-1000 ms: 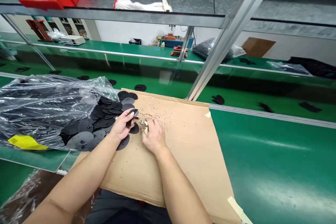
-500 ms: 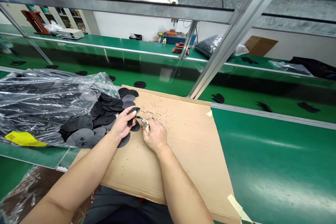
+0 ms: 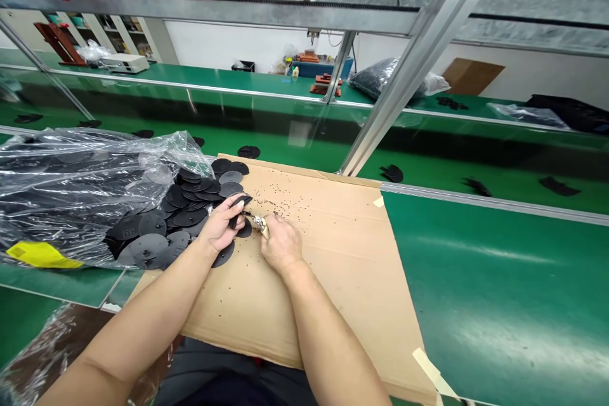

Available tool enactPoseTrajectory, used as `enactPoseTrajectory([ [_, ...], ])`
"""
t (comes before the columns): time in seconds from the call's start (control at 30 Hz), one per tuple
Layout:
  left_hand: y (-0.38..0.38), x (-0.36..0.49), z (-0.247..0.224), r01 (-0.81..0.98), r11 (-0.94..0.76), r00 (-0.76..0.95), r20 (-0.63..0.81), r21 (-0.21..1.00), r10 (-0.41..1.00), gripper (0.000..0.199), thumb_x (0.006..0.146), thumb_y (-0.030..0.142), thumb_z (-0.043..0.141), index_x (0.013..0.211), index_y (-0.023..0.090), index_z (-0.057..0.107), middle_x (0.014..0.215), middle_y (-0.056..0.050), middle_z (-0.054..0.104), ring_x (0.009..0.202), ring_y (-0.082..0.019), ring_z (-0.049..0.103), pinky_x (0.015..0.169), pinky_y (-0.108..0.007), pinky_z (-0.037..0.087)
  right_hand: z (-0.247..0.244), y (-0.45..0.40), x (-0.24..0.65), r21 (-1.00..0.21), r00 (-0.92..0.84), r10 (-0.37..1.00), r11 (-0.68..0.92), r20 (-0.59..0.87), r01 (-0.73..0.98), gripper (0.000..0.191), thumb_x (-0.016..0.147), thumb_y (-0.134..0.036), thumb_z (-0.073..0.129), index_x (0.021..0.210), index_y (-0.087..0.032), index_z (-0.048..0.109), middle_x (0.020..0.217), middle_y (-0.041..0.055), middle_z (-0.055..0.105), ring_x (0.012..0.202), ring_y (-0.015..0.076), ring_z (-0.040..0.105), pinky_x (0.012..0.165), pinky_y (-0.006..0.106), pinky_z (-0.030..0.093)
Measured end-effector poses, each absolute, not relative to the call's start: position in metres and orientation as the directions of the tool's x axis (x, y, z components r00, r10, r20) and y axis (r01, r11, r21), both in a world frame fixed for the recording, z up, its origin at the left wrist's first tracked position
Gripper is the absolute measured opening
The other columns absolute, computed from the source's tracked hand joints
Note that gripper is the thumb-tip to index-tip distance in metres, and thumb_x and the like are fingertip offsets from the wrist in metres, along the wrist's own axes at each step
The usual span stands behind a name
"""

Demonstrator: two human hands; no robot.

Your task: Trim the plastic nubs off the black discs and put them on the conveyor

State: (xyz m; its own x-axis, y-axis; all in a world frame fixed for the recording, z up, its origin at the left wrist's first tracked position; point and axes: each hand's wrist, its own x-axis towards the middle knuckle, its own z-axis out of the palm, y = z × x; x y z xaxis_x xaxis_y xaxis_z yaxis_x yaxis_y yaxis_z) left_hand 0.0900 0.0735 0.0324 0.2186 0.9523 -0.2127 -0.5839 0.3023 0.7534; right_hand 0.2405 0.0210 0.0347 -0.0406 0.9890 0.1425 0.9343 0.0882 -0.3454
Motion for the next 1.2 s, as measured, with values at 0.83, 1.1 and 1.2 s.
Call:
enactPoseTrajectory([
  [0.83, 0.082, 0.086, 0.027, -0.648, 0.265, 0.164, -0.209, 0.714, 0.964, 0.047, 0.055, 0.023, 0.086, 0.092, 0.018, 0.058, 0.077, 0.001, 0.062, 0.061, -0.008, 0.058, 0.050, -0.017, 0.043, 0.018, 0.025, 0.243, -0.646, 0.096, 0.930, 0.170, 0.356, 0.745, 0.051, 0.080, -0.028, 0.055, 0.130, -0.020, 0.054, 0.099, 0.0081, 0.061, 0.095, 0.0230, 0.058, 0.090, 0.038, 0.048],
  [1.1, 0.083, 0.082, 0.029, -0.663, 0.365, 0.235, -0.281, 0.653, 0.930, 0.040, 0.064, 0.026, 0.081, 0.097, 0.020, 0.060, 0.073, 0.002, 0.056, 0.053, -0.006, 0.050, 0.038, -0.014, 0.030, 0.020, 0.022, 0.240, -0.525, -0.053, 0.921, 0.267, 0.387, 0.808, 0.050, 0.085, -0.026, 0.049, 0.134, -0.016, 0.050, 0.109, 0.0112, 0.066, 0.099, 0.0241, 0.059, 0.094, 0.037, 0.046],
  [1.2, 0.082, 0.081, 0.030, -0.644, 0.431, 0.342, -0.265, 0.632, 0.901, 0.032, 0.068, 0.026, 0.078, 0.093, 0.017, 0.059, 0.067, 0.003, 0.050, 0.043, -0.002, 0.038, 0.034, -0.013, 0.024, 0.021, 0.021, 0.238, -0.477, -0.120, 0.932, 0.283, 0.343, 0.832, 0.049, 0.085, -0.026, 0.050, 0.133, -0.017, 0.051, 0.107, 0.0104, 0.067, 0.098, 0.0238, 0.060, 0.093, 0.035, 0.046],
])
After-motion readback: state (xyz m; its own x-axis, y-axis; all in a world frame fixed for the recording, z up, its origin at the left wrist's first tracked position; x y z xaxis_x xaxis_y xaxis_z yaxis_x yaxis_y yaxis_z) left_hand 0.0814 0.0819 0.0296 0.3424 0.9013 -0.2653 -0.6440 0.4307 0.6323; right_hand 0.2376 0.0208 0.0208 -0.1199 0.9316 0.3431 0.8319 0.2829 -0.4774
